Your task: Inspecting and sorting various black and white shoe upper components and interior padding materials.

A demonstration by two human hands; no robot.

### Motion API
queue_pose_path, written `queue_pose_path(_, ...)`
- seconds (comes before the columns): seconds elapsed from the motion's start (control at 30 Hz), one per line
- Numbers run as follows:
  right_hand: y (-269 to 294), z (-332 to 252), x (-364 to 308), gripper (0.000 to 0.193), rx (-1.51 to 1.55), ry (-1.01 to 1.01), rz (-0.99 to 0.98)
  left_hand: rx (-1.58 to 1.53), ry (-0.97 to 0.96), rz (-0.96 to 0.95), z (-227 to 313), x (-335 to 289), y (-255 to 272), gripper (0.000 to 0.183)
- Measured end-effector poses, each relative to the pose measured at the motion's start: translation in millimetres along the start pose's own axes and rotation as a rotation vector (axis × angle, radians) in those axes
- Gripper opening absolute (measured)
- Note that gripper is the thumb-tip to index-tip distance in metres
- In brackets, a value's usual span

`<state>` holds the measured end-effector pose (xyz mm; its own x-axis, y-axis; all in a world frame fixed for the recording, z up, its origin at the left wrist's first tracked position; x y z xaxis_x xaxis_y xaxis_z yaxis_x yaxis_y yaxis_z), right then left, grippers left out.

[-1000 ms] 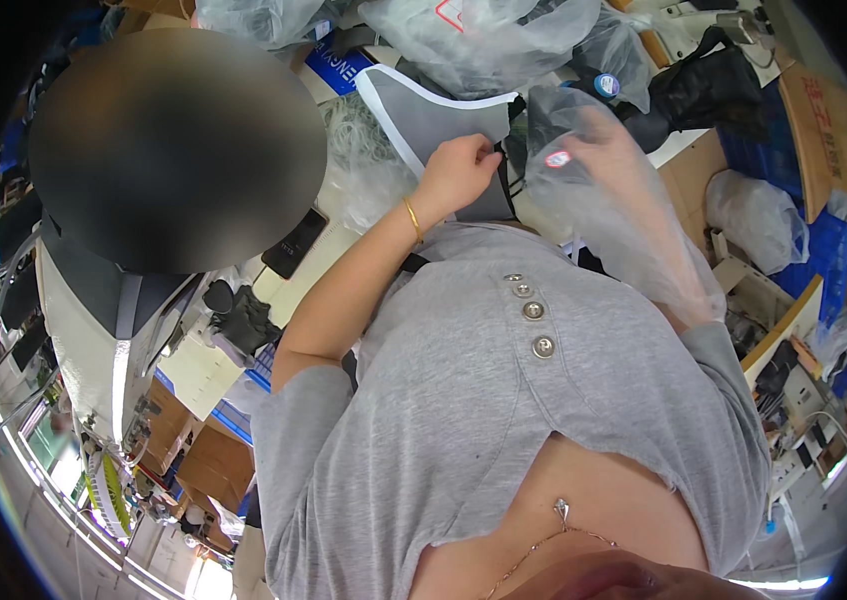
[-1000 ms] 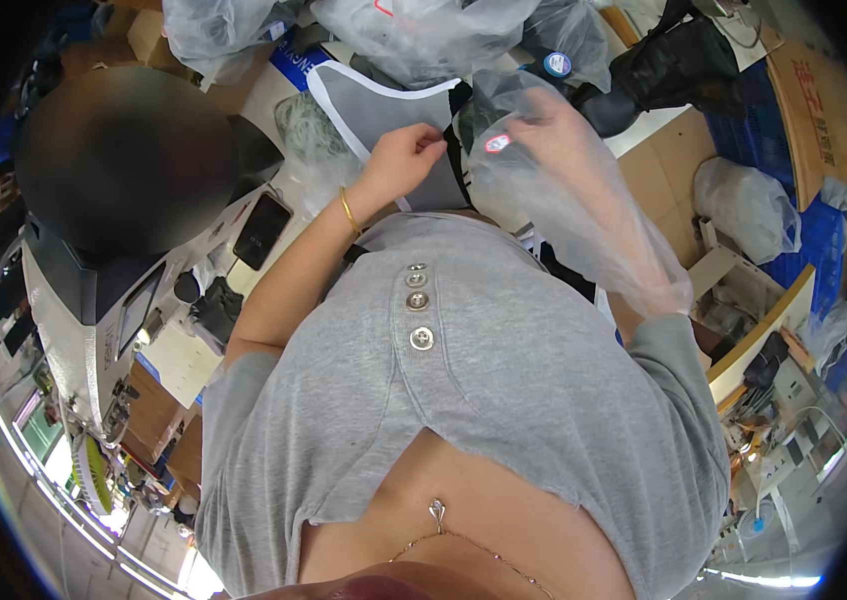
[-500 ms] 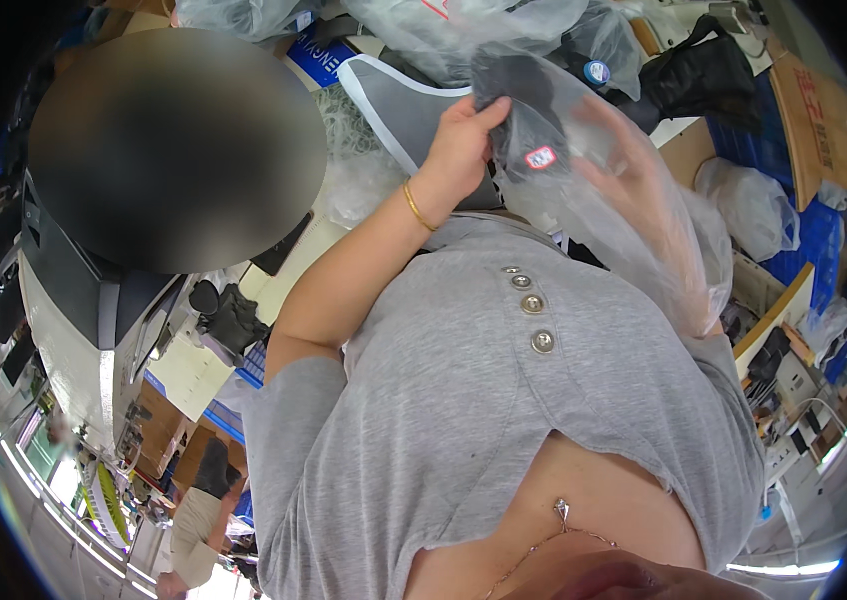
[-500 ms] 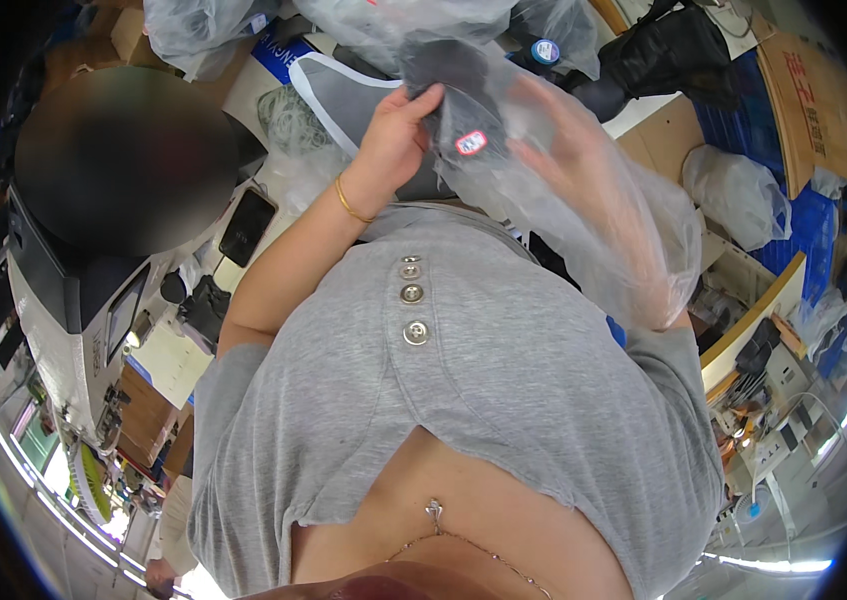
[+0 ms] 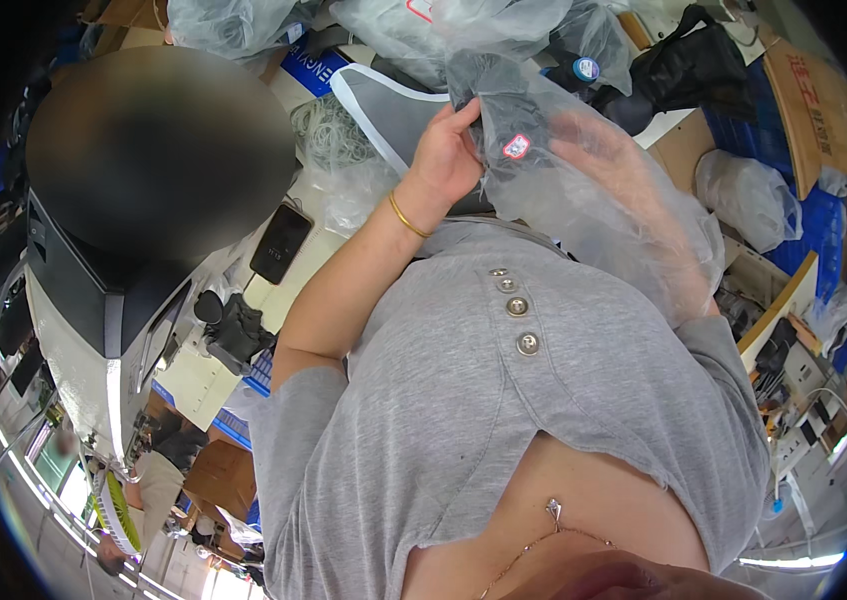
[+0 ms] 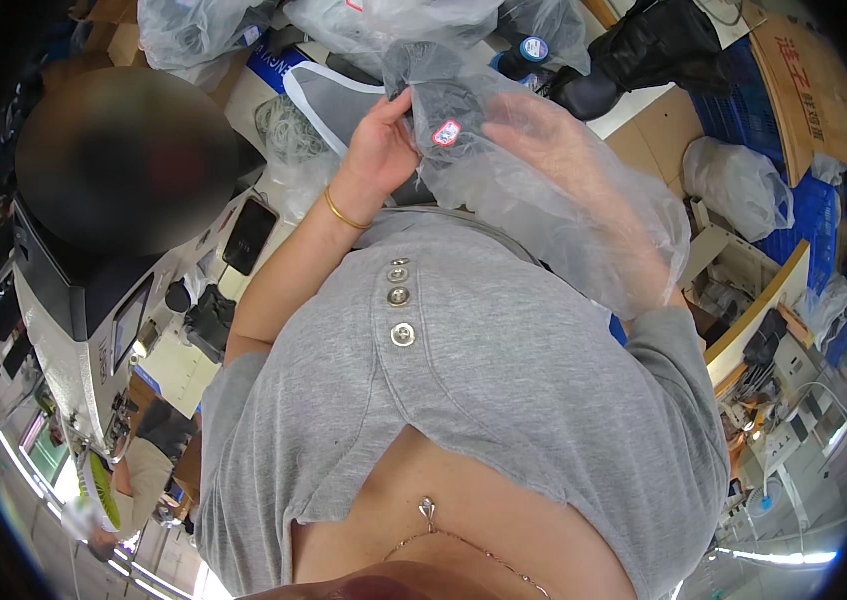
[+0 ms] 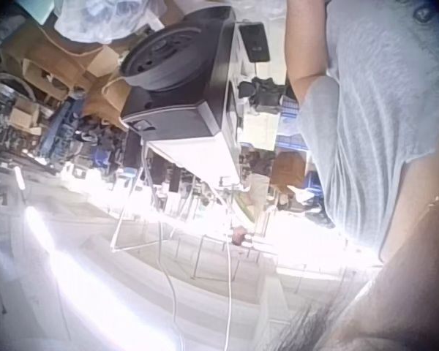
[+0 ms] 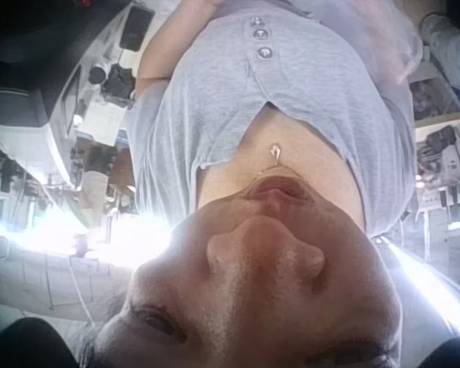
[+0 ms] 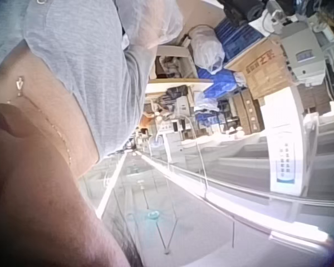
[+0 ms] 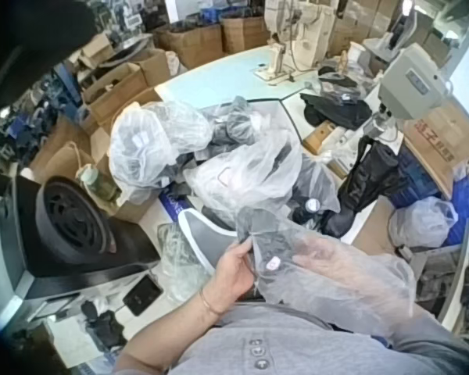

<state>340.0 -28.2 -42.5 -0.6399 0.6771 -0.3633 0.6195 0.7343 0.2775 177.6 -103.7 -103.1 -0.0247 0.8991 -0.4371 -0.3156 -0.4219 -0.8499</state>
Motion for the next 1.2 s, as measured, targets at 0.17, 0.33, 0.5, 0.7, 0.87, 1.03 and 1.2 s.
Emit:
queue_pose_path(0.17, -11.2, -6.3, 6.5, 0.046, 0.117, 0.073, 0.061, 0.047, 0.051, -0.067, -8.1, -5.2, -10.1, 0.027)
queue_pose_path(0.33, -28.5, -0.1, 5.6, 0.044, 0.511, -0.100, 0.000, 0.195, 0.102, -0.044, -27.4, -11.4, -5.6, 0.028)
queue_pose_path(0.5, -29.9, 18.2, -1.4, 0.041, 0.585, -0.188, 0.029, 0.311, -0.004, -0.045, -26.0, -14.4, -20.7, 0.032)
queue_pose_path(0.7, -32.1, 21.1, -3.6, 0.041, 0.486, -0.122, 0.013, 0.290, -0.052, -0.037, -27.1, -1.7, -4.7, 0.036)
queue_pose_path(0.87, -31.7, 33.7, -2.0, 0.043, 0.541, -0.175, 0.002, 0.272, 0.109, -0.032, -51.3, -4.4, -6.5, 0.036)
queue_pose_path(1.03, -37.2, 43.6, -5.8, 0.043, 0.626, -0.323, -0.018, 0.321, 0.074, 0.037, -49.6, -4.3, 1.1, 0.036)
queue_pose_path(1.2, -26.9, 50.7, -4.9, 0.037, 0.440, -0.223, 0.028, 0.295, 0.040, 0.191, -43.4, -1.7, 23.2, 0.034)
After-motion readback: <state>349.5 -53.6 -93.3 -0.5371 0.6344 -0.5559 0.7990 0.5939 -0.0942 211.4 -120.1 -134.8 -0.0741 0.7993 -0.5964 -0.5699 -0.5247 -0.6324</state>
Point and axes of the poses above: each hand's wrist, its own x-axis towards the middle knuckle, its own y-axis out of the back of the hand, z = x × y, the point moved 6 cm from there along x, towards the middle knuckle
